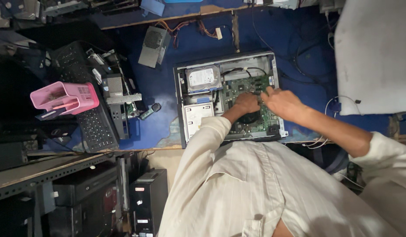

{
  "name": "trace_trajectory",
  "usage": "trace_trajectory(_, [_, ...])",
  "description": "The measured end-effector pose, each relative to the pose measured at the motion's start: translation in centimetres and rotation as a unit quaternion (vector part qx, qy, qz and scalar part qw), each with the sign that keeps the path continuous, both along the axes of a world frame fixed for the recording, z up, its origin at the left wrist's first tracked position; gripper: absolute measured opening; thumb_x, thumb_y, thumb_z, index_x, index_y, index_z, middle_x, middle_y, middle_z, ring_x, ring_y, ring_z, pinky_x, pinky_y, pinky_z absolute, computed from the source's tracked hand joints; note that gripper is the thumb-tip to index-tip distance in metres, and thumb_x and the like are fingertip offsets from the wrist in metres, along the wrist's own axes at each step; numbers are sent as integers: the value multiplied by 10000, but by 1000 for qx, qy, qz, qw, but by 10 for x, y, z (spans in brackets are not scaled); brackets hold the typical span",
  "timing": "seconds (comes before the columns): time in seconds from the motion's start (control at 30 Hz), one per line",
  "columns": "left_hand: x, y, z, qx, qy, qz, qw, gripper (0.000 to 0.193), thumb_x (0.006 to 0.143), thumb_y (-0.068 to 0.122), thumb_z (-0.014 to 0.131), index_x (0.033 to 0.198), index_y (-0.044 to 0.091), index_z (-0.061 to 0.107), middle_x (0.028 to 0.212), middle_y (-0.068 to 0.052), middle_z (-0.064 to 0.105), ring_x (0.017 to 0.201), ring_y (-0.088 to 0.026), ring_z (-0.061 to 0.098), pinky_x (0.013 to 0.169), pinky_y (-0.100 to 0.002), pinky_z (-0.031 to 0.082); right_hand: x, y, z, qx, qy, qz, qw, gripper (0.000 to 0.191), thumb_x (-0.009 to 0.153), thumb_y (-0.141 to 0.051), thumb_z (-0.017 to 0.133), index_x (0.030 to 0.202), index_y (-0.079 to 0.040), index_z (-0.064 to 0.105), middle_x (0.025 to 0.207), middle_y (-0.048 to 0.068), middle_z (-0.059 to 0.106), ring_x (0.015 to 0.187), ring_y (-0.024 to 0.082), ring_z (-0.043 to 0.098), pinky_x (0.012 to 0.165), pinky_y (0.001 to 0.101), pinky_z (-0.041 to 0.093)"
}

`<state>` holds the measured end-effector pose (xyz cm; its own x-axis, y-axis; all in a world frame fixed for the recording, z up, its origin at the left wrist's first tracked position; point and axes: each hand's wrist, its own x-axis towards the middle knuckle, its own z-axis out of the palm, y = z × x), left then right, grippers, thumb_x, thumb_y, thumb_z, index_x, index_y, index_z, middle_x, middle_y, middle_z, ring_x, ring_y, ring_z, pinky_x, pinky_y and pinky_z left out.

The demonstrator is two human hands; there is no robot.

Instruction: The person works on an open desktop computer case on a workbench, using a screwdriver to unscrew and reposition components on the motherboard. They lift and reseat a cooling fan and heatsink assembly, handle small screws, and continue tightening parts inside the case.

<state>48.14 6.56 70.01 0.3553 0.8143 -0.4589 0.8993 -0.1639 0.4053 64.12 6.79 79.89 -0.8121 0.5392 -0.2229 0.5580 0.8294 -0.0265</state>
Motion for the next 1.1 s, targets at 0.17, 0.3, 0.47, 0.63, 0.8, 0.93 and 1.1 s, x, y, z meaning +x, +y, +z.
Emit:
trace_trajectory(0.17, [3,0,-3,8,-3,25,1000,438,823,398,584,1062,87,781,1164,-175,740,1052,-345,728,905,-472,576,1,6,0,-91,-22,-94,991,316,930,-176,614,1167,11,517,1007,225,662,788,404,724,637,485,581])
trace_trajectory(0.3, [3,1,1,11,-7,22,1000,447,838,437,574,1063,113,784,1142,-166,749,1043,-352,727,900,-484,574,8,12,1,-77,118,12,990,395,654,-79,615,1028,14,529,930,257,674,788,439,720,538,478,580])
trace_trajectory(0.47, [3,1,1,-3,-10,9,1000,486,857,508,562,1056,123,784,1149,-163,735,1061,-358,710,905,-484,564,0,9,-7,-119,-14,-75,990,334,975,-291,531,1146,-3,532,787,189,722,725,400,727,596,506,570])
trace_trajectory(0.63, [4,1,-1,11,-10,-7,1000,436,823,414,555,1049,123,788,1149,-156,742,1069,-354,711,910,-486,563,-11,3,0,-74,-36,-136,987,426,1070,-424,487,1092,-7,570,787,191,727,722,363,742,613,479,585])
trace_trajectory(0.8, [6,2,1,1,-4,12,1000,473,862,444,547,1061,85,782,1158,-169,743,1072,-357,716,924,-478,565,2,16,6,-51,131,-11,990,388,761,-226,656,1023,51,583,918,248,675,751,414,718,516,491,578])
trace_trajectory(0.93, [8,2,3,-11,-9,23,1000,454,847,420,562,1054,88,792,1159,-173,747,1073,-349,723,938,-473,561,15,21,-8,-15,61,12,998,264,761,-78,623,1011,7,607,961,209,660,815,379,728,610,464,602])
trace_trajectory(1.1, [10,4,1,-7,2,13,1000,449,792,422,604,1026,88,793,1131,-163,745,1061,-343,718,914,-470,565,15,19,-18,-24,-30,-43,998,385,896,-127,564,1250,22,579,750,162,716,652,340,732,544,474,577])
